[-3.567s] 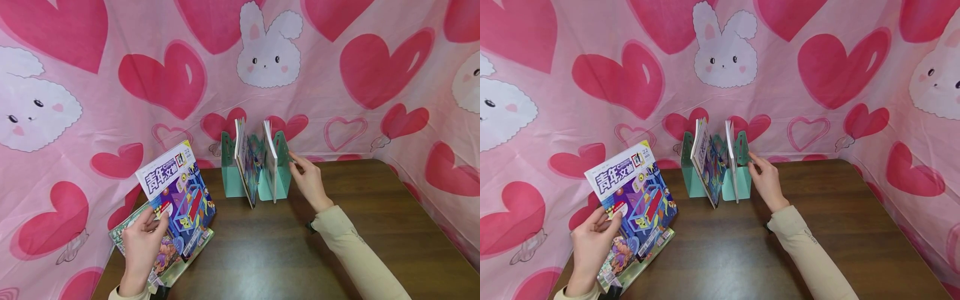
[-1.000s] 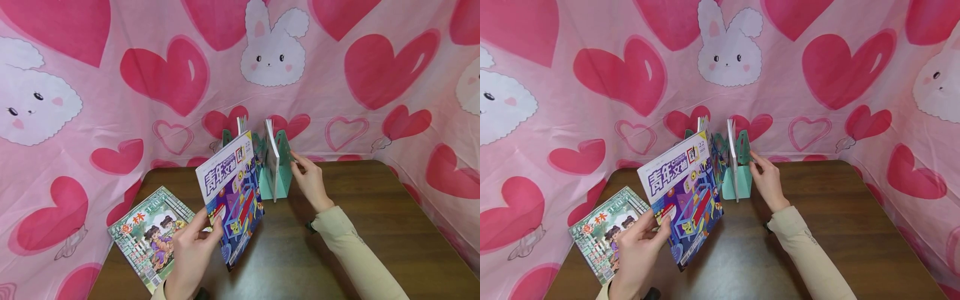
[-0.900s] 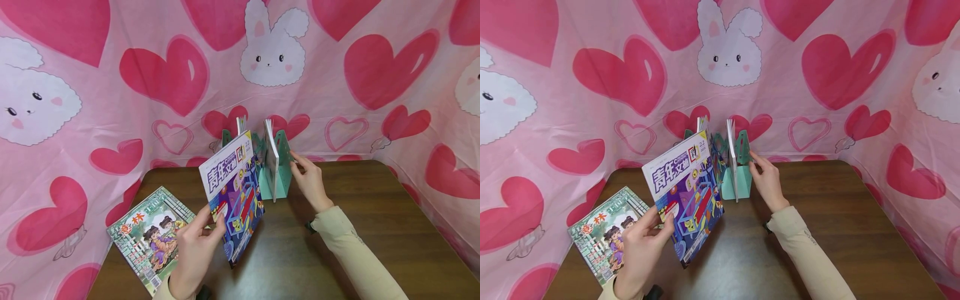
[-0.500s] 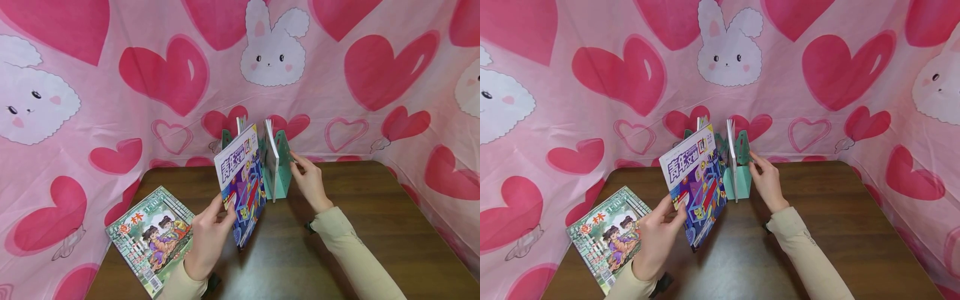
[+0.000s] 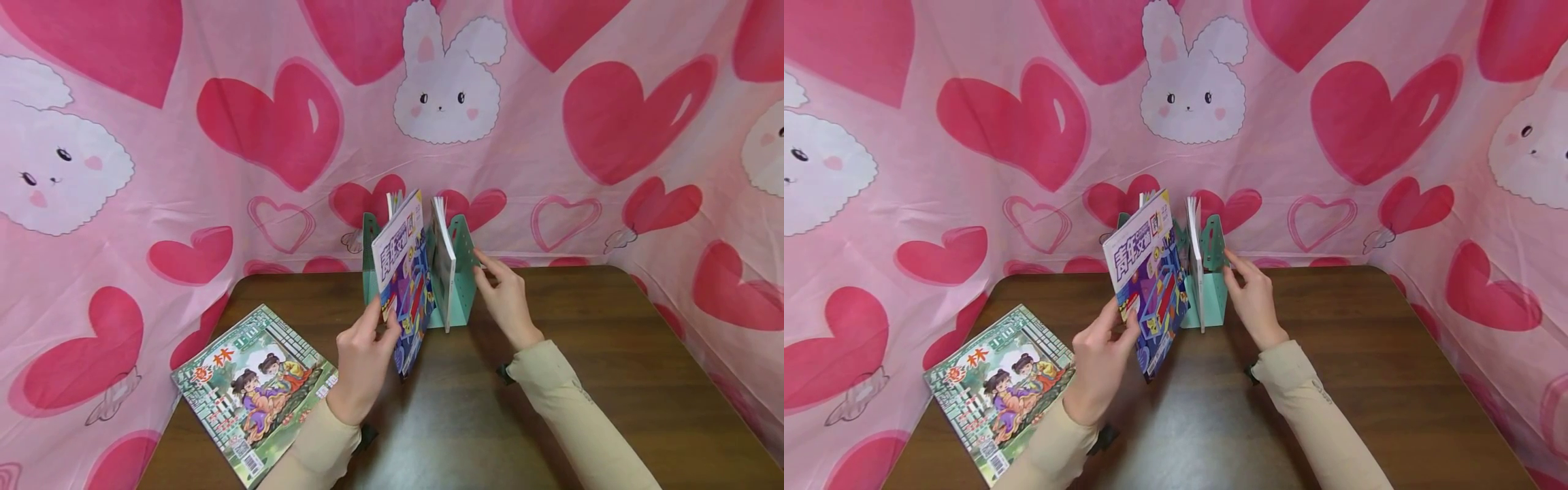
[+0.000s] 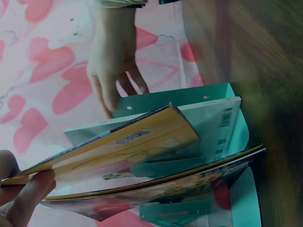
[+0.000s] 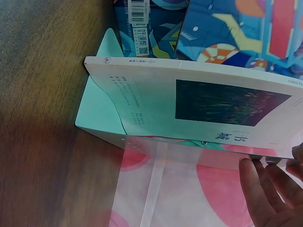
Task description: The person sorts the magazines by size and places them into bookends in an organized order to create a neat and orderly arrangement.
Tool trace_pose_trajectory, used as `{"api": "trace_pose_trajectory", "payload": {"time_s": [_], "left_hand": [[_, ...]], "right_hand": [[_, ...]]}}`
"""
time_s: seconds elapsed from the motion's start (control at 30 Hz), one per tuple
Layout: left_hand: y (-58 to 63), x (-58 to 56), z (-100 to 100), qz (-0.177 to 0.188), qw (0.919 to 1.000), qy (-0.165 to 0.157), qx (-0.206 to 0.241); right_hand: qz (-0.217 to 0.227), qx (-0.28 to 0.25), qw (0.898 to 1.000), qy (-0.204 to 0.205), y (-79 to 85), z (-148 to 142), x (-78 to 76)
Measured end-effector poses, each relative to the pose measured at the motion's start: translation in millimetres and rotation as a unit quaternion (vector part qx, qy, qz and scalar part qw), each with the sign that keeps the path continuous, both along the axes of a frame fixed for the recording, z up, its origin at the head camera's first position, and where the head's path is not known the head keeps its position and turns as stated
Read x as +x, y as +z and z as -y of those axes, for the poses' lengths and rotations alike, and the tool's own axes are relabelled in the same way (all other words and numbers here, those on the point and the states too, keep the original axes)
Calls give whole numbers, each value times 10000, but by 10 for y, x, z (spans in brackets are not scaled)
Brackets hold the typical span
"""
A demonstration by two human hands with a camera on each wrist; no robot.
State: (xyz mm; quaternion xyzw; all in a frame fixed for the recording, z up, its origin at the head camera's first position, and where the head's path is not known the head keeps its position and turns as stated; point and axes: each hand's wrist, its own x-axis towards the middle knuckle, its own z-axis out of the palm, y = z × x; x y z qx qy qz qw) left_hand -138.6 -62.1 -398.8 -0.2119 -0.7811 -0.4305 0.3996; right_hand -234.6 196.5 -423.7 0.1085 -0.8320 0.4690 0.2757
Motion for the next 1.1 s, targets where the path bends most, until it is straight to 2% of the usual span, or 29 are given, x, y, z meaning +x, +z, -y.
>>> {"api": "trace_pose_trajectory", "payload": {"time_s": [0.23, 0.37, 0.7, 0.93, 1.1], "left_hand": [[-57, -203, -88, -501, 9979, 231, -336], [-93, -294, -123, -478, 9977, 244, -425], [-198, -504, -250, -673, 9921, 614, -859], [-232, -618, -353, -787, 9905, 732, -857], [-266, -719, -442, -914, 9874, 954, -870]], "right_hand": [[75, 22, 10000, 26, 9, 3, 3], [79, 7, 9999, 78, 10, 7, 5], [11, -12, 10000, 68, -6, -9, -26], [33, -40, 10000, 36, -8, -7, -37], [28, -23, 10000, 15, 6, -15, -36]]}}
